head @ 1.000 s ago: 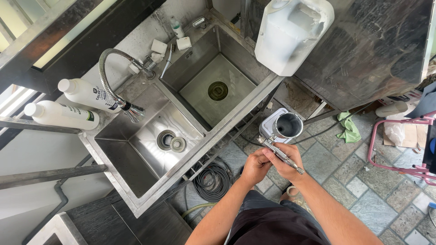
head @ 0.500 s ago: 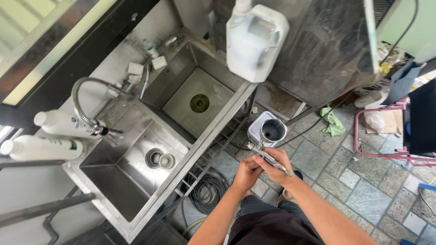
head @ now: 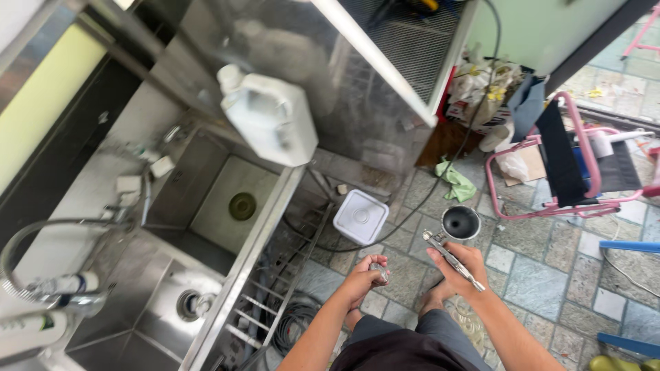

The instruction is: The person rinses a spray gun under running water in a stainless steel sink, then moves to a work area to attach a container and prepare the gun for use. They handle insoles and a hair dryer while seated on a low stool.

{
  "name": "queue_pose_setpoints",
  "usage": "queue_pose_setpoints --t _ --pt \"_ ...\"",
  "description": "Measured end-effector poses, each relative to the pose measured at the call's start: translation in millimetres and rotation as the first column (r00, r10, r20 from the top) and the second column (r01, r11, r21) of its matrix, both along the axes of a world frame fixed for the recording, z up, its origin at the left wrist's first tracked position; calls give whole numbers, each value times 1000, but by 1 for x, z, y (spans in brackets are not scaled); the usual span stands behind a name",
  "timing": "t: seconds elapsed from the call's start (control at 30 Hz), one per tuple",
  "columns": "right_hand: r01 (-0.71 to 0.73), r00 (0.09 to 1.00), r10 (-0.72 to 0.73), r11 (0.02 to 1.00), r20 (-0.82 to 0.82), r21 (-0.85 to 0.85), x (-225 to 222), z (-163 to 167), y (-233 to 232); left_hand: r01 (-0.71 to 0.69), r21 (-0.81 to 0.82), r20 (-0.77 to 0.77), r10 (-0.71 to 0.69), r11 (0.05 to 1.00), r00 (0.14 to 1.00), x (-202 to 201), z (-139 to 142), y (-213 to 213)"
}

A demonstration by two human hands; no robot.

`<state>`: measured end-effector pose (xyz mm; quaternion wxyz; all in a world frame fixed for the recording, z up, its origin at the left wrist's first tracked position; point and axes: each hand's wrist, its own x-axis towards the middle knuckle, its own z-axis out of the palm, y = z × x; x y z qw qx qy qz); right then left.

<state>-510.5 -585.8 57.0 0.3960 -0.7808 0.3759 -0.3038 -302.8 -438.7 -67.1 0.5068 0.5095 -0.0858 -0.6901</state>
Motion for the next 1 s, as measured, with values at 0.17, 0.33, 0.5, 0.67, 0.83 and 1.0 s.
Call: queue_pose_setpoints --t 0.17,0.33,0.5,0.67,0.83,1.0 --pt "41 997 -36 997 62 -69 -70 -7 -88 25 -123 -125 -41 992 991 -49 22 -102" --pt "24 999 -25 999 46 29 -125 -15 -157 116 -93 36 -113 989 993 -95 48 -206" --pt "-2 999 -1 995 34 99 -161 -2 -217 22 -83 184 -6 996 983 -120 52 -278" --pt "-108 992 105 993 65 43 -155 13 -273 -76 -109 708 131 991 694 -119 45 -345" --pt "-53 999 52 992 13 118 -134 16 -321 -251 -460 729 524 852 442 -80 48 -445" --pt "-63 998 62 997 34 42 -109 11 -389 -342 -231 971 238 911 -23 -8 54 -538"
